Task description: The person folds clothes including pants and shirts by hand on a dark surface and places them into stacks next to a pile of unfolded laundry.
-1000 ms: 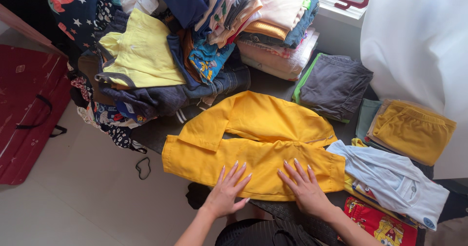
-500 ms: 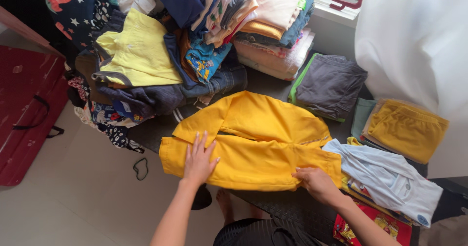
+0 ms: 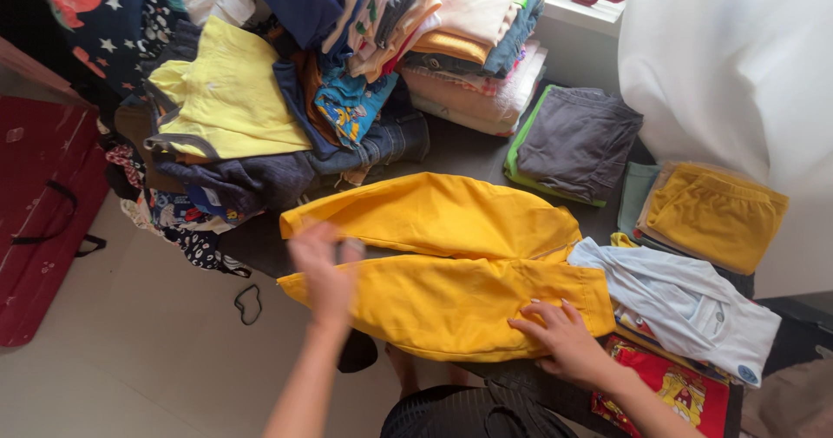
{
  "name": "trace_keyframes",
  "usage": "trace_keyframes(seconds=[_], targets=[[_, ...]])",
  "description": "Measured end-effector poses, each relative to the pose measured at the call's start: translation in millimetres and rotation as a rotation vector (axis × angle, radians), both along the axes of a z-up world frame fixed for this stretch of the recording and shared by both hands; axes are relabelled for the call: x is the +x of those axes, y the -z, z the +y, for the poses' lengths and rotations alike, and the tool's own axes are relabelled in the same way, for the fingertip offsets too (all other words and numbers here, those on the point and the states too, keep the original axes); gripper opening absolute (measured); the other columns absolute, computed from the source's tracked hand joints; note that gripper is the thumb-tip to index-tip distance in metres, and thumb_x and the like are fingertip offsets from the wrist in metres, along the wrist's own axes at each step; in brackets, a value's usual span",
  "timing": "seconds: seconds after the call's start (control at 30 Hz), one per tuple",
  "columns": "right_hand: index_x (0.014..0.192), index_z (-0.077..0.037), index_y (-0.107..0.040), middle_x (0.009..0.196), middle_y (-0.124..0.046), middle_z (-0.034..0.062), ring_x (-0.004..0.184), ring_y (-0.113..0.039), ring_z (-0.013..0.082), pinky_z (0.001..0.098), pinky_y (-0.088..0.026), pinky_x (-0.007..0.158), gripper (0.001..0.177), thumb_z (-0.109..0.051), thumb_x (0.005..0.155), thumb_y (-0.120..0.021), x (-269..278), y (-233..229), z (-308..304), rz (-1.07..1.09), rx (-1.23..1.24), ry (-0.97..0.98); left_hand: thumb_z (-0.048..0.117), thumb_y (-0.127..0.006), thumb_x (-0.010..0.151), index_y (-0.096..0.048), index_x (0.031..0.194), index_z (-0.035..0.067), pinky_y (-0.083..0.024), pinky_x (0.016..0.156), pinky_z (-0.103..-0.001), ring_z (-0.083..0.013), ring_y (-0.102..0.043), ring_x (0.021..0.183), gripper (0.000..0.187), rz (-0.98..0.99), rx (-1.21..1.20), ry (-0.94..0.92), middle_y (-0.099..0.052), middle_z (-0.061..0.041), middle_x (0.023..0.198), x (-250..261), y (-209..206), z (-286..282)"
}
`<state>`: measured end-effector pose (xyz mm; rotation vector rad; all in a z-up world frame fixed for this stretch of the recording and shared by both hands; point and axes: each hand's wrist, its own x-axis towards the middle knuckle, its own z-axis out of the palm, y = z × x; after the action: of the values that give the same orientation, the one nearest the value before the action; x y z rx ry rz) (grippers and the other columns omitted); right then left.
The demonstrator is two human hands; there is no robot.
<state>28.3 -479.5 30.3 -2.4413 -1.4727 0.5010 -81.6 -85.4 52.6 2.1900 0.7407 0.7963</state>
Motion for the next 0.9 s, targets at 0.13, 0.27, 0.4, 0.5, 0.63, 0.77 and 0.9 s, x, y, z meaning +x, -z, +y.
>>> trace_keyframes(seconds=[0.13, 0.27, 0.4, 0.5, 0.63, 0.77, 0.9], targets=[[0.129, -0.024, -0.067, 0.131, -0.062, 0.0038, 0.127, -0.054, 0.0279, 0.0531, -0.030, 0.109, 0.063, -0.006, 0.069, -0.073, -1, 28, -4, -0.088, 0.110, 0.107, 0.042, -0.078, 0.084, -0.065, 0.118, 0.009, -0.041, 0.108, -0.046, -0.0311, -0.057, 0.123, 0.049, 0.213, 0.052, 0.657, -0.064, -0.012, 0.122, -18, 18, -107], [0.113, -0.015, -0.070, 0.107, -0.073, 0.0084, 0.107, -0.066, 0.0296, 0.0436, -0.046, 0.101, 0.034, -0.008, 0.079, -0.069, 13, 34, 10, -0.007, 0.190, 0.388, 0.042, -0.085, 0.075, -0.060, 0.126, -0.003, -0.039, 0.102, -0.051, -0.0391, -0.053, 0.118, 0.073, 0.204, -0.002, 0.815, -0.058, -0.022, 0.125, -12, 26, -161], [0.115, -0.010, -0.071, 0.104, -0.073, 0.0173, 0.099, -0.071, 0.0351, 0.0402, -0.055, 0.085, 0.032, -0.005, 0.086, -0.061, 35, 11, 34, 0.097, 0.332, 0.539, 0.007, -0.072, 0.070, -0.063, 0.126, 0.001, -0.048, 0.102, -0.045, -0.0348, -0.061, 0.117, 0.056, 0.318, 0.063, 0.646, -0.063, -0.016, 0.124, 6, 39, -166], [0.120, -0.012, -0.073, 0.103, -0.076, 0.0162, 0.095, -0.075, 0.0293, 0.0379, -0.057, 0.085, 0.034, -0.008, 0.088, -0.063, 58, -11, 32, 0.189, 0.199, 0.582, -0.006, -0.061, 0.073, -0.070, 0.112, 0.008, -0.053, 0.092, -0.044, -0.0375, -0.067, 0.104, 0.043, 0.357, -0.067, 0.457, -0.070, -0.016, 0.111, 5, 47, -130], [0.123, -0.014, -0.071, 0.102, -0.080, 0.0067, 0.091, -0.074, 0.0194, 0.0333, -0.058, 0.086, 0.036, -0.009, 0.090, -0.059, 75, -37, 15, 0.533, -0.068, 0.461, 0.007, -0.059, 0.079, -0.076, 0.115, 0.015, -0.055, 0.088, -0.038, -0.0317, -0.072, 0.099, 0.040, 0.771, -0.280, 0.540, -0.076, -0.015, 0.107, -12, 38, -46], [0.113, -0.006, -0.074, 0.101, -0.079, 0.0065, 0.092, -0.067, 0.0119, 0.0290, -0.054, 0.088, 0.027, -0.024, 0.094, -0.069, 80, -47, 5, 0.754, -0.221, 0.235, 0.019, -0.065, 0.081, -0.071, 0.122, 0.017, -0.056, 0.086, -0.035, -0.0254, -0.073, 0.101, 0.042, 0.963, -0.598, 0.768, -0.078, -0.007, 0.105, -26, 8, 14], [0.107, -0.002, -0.074, 0.097, -0.078, 0.0096, 0.092, -0.068, 0.0139, 0.0306, -0.053, 0.088, 0.026, -0.022, 0.094, -0.064, 99, -28, 7, 0.620, 0.036, 0.351, 0.042, -0.075, 0.084, -0.072, 0.123, 0.017, -0.055, 0.094, -0.035, -0.0268, -0.071, 0.109, 0.047, 0.759, -0.557, 0.488, -0.075, -0.008, 0.109, -22, 2, 31]])
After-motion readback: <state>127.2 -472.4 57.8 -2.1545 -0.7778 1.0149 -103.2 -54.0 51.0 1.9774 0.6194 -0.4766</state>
